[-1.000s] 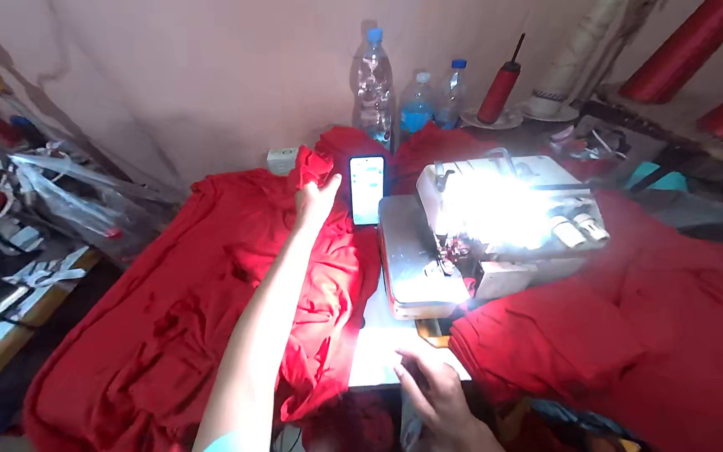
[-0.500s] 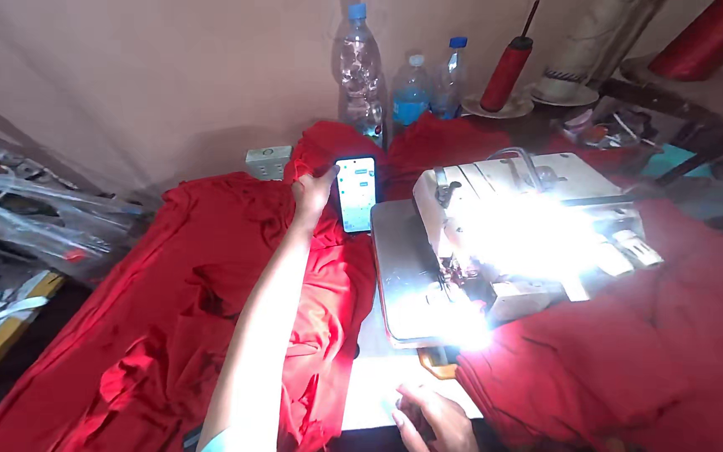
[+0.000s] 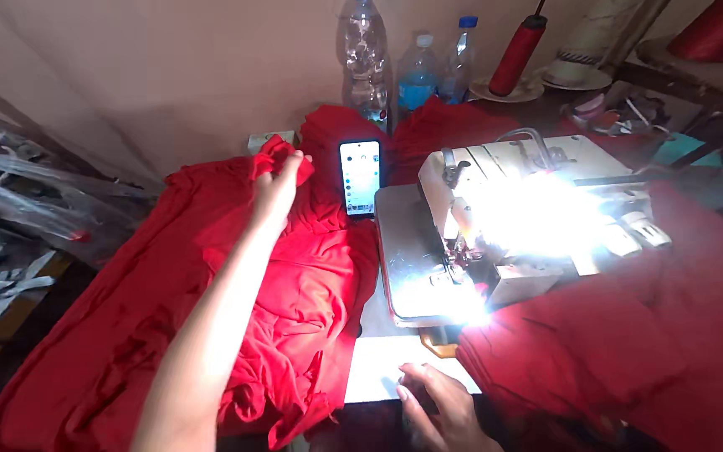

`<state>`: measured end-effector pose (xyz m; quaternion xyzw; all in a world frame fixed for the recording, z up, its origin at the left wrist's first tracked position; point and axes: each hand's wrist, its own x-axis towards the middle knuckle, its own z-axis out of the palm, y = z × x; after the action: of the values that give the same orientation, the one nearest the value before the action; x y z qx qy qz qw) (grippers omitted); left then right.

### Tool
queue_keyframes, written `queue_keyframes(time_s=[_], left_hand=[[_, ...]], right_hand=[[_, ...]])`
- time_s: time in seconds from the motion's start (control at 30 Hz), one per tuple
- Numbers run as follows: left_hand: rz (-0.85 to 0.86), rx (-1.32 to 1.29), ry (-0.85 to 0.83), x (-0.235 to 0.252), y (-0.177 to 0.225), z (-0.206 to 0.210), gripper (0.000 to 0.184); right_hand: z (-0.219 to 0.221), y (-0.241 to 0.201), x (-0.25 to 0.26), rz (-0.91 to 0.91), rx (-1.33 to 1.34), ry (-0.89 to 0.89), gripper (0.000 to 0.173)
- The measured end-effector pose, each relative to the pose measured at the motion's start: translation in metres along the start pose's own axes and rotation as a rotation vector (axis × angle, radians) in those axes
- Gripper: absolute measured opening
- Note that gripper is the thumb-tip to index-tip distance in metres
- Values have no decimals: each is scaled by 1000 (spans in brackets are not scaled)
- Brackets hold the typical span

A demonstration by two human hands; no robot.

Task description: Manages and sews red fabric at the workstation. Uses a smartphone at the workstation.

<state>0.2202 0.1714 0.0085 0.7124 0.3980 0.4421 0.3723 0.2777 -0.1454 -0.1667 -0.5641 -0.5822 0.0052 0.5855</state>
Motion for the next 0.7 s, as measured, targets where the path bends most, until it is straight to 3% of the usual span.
queue_keyframes(time_s=[0.03, 0.1, 0.2, 0.23, 0.3, 0.4, 0.5, 0.7], left_hand=[[86, -34, -17, -16, -9, -13, 54], [-61, -100, -205, -78, 16, -49, 55], [-315, -179, -234, -180, 57, -66, 20], [-305, -208, -319, -200, 60, -68, 19], [-128, -201, -412, -212, 54, -69, 16], [105, 47, -340, -169, 34, -66, 18], [-50, 235, -281, -98, 36, -47, 37], [-171, 124, -201, 15, -12, 22, 49]], right_hand=[[-2, -2, 1, 9, 37, -3, 21], [-6, -10, 5, 31, 131, 4, 20], [-6, -34, 19, -7, 164, 31, 19], [-4, -42, 24, -31, 154, 33, 19], [1, -47, 28, -65, 109, 29, 19], [13, -29, 25, -113, 53, -6, 20], [29, -10, 17, -105, -48, 9, 21], [28, -12, 20, -3, -30, 30, 24]])
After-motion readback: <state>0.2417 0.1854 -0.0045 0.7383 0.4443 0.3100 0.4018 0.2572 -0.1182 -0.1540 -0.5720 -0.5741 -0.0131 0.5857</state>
